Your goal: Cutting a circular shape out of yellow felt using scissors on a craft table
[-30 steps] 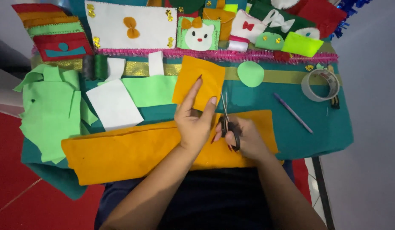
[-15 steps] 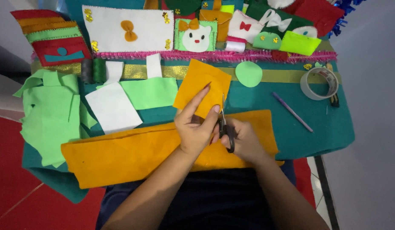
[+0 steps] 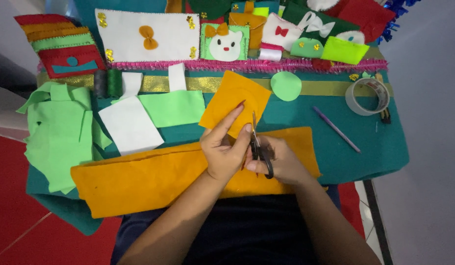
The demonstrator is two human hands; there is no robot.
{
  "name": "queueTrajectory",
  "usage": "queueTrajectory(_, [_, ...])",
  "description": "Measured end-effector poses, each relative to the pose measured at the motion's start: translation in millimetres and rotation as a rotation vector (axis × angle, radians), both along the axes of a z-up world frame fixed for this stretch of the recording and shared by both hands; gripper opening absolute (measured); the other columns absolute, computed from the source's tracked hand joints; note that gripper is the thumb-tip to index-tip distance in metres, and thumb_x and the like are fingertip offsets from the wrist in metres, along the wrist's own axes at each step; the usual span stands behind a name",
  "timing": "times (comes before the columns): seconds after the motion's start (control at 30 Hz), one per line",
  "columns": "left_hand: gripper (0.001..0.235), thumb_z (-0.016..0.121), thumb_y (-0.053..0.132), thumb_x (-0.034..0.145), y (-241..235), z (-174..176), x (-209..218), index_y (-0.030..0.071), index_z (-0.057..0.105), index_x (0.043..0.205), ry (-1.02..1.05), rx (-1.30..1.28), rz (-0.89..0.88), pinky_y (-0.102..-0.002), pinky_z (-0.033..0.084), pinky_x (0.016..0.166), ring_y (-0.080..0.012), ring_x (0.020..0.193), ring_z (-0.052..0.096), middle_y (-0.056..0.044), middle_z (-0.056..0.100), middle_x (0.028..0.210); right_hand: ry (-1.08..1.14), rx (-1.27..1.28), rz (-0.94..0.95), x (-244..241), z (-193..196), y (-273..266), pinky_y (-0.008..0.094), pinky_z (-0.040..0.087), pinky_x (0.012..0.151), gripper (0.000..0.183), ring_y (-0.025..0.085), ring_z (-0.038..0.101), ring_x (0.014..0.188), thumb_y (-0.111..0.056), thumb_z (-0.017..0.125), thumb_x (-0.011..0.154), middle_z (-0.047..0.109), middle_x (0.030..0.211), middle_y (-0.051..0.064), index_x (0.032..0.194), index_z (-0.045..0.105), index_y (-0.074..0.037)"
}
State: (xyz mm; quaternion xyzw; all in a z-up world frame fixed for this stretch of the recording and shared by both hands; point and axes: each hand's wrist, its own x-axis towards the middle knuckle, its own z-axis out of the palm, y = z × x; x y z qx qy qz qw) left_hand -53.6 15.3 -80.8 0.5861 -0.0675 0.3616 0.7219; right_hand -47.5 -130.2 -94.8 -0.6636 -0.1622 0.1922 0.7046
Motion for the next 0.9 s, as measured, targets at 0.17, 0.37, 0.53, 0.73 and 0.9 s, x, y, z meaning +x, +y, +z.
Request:
queueTrajectory(0.17, [0.041,0.078,-0.010,0.083,-4,-5,-2,-0.004,0.072,0.123,-0.020,0.020,0.053,-0.038,0.061,0.085,-0.0243,0.103,0.073,-0.020,0.078,0.101,0.016,-0.036,-0.008,-6,18,4,0.021,0.046,0.056,0.026,0.012,0.060,0.062,-0.012,0.093,0.073,0.063,0.064,0.007,0.082,0.072,0.000])
queueTrajectory(0.37, [0.040,0.075,-0.012,0.083,0,11,-5,-0.006,0.071,0.121,-0.048,0.013,-0.005,-0.021,0.054,0.054,-0.0133,0.053,0.069,-0.012,0.067,0.053,0.041,0.004,0.029,0,12,-4,0.025,0.051,0.049,0.029,0.015,0.064,0.053,-0.025,0.083,0.083,0.062,0.058,0.010,0.076,0.067,-0.002])
queueTrajectory(0.53, [0.039,0.077,-0.010,0.083,-9,-14,-1,-0.005,0.072,0.121,-0.064,-0.001,0.044,-0.036,0.062,0.085,-0.0283,0.108,0.072,-0.024,0.077,0.107,-0.038,-0.039,0.029,-1,-6,-9,0.021,0.044,0.046,0.044,0.009,0.058,0.048,-0.043,0.072,0.093,0.061,0.053,0.008,0.072,0.062,-0.006])
queueTrajectory(0.73, [0.037,0.080,-0.009,0.081,-14,-25,1,-0.006,0.074,0.118,-0.068,-0.011,0.084,-0.042,0.060,0.095,-0.0308,0.116,0.069,-0.024,0.076,0.114,-0.164,-0.123,0.005,-3,-2,0,0.020,0.037,0.047,0.047,0.007,0.052,0.051,-0.049,0.080,0.086,0.056,0.051,0.003,0.070,0.064,-0.008])
queueTrajectory(0.9, [0.036,0.079,-0.008,0.084,-13,-19,0,-0.007,0.073,0.119,-0.072,-0.025,0.085,-0.040,0.060,0.090,-0.0276,0.105,0.071,-0.022,0.076,0.102,-0.214,-0.101,-0.048,-6,-6,1,0.021,0.035,0.048,0.050,0.007,0.044,0.052,-0.053,0.079,0.087,0.052,0.052,0.002,0.071,0.062,-0.010])
